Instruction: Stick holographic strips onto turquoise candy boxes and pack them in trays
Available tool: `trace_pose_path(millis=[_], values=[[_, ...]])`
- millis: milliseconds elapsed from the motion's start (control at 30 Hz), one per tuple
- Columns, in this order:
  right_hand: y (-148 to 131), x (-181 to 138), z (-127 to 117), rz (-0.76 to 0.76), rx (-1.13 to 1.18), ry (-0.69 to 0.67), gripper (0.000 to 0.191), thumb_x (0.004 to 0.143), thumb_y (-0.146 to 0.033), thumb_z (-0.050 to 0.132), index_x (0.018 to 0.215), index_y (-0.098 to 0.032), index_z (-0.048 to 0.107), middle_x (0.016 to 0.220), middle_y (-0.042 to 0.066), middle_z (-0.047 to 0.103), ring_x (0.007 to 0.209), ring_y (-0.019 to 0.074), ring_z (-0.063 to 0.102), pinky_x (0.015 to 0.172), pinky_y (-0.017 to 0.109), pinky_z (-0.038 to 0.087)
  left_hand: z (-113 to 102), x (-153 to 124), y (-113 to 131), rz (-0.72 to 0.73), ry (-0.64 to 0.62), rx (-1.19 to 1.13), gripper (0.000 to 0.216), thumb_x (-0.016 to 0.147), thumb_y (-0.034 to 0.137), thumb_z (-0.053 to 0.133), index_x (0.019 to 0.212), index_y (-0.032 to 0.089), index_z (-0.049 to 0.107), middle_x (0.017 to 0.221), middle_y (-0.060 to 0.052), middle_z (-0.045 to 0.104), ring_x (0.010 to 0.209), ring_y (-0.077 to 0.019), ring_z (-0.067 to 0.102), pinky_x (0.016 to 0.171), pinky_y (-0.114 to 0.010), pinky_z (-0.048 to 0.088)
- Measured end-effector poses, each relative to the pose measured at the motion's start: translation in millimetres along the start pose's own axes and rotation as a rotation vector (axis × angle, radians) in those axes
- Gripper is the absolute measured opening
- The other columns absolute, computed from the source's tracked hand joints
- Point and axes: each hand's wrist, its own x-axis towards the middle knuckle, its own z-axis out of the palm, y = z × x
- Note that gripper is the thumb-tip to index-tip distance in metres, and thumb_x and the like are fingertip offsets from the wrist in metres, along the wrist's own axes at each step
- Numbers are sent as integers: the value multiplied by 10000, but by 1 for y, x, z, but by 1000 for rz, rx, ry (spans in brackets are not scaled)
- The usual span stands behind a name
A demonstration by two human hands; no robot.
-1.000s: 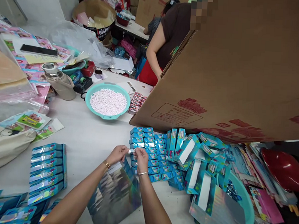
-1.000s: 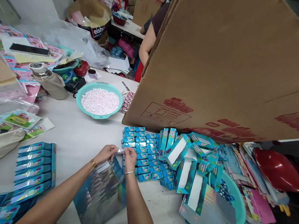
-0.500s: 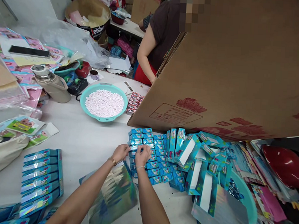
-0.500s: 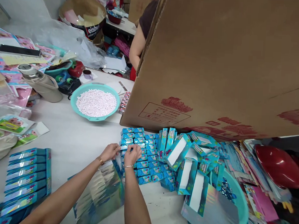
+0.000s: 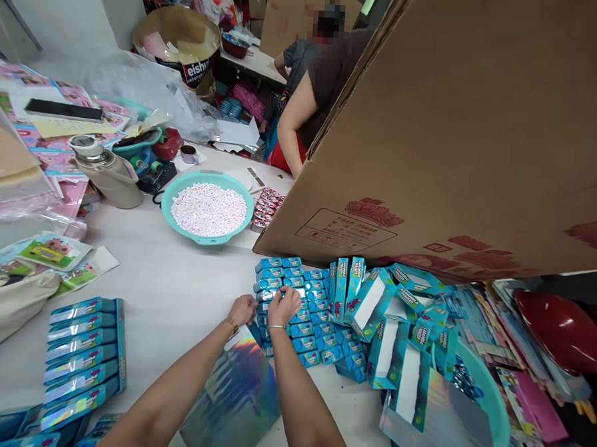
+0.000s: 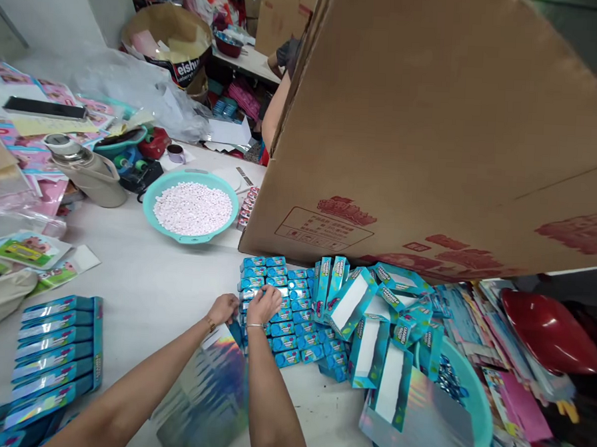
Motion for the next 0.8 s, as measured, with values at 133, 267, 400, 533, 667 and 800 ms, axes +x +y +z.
trace_pose_path(millis=[133, 267, 400, 533, 667, 800], values=[[-7, 1, -28, -55, 96, -36, 213, 885, -273, 411, 978, -183, 581, 995, 122, 583, 991, 263, 508, 853, 390, 378, -8, -25, 0, -16, -2, -38, 282, 823, 434, 571, 738, 166, 553, 559, -4, 635, 362, -114, 532, 410, -222, 400], [2, -47, -72, -228, 268, -384, 247, 873, -342, 529, 1067, -204, 594, 1031, 67, 628, 930, 197, 585, 835, 314, 440, -24, -60, -3, 13, 31, -115, 407, 845, 560, 463, 832, 168, 573, 609, -10, 641, 398, -125, 548, 414, -232, 414], [18, -118, -97, -294, 251, -774, 332, 785, -258, 642, 1111, -217, 594, 872, 17, 675, 777, 174, 630, 724, 268, 453, -34, -97, -3, 47, 95, -147, 472, 832, 610, 420, 856, 162, 567, 629, -8, 624, 418, -113, 519, 454, -236, 414], [22, -148, -106, -276, 179, -724, 182, 836, -203, 546, 1003, -220, 617, 724, -18, 629, 680, 160, 600, 633, 237, 414, -41, -136, 5, 164, -54, -91, 491, 709, 625, 608, 816, 146, 636, 728, -32, 670, 583, -141, 562, 577, -248, 426], [17, -143, -120, -333, 188, -674, 275, 865, -198, 524, 1121, -238, 617, 806, -5, 644, 735, 164, 611, 667, 239, 439, -48, -165, 13, 219, -283, 99, 519, 667, 637, 651, 797, 136, 682, 643, 3, 599, 583, -130, 464, 538, -234, 311], [9, -142, -130, -538, 88, -575, 333, 914, -185, 478, 1197, -277, 628, 1012, 50, 637, 919, 186, 606, 800, 275, 457, -42, -173, 16, 156, -270, 72, 573, 672, 721, 574, 664, 148, 572, 529, 39, 449, 513, -106, 356, 499, -237, 223]])
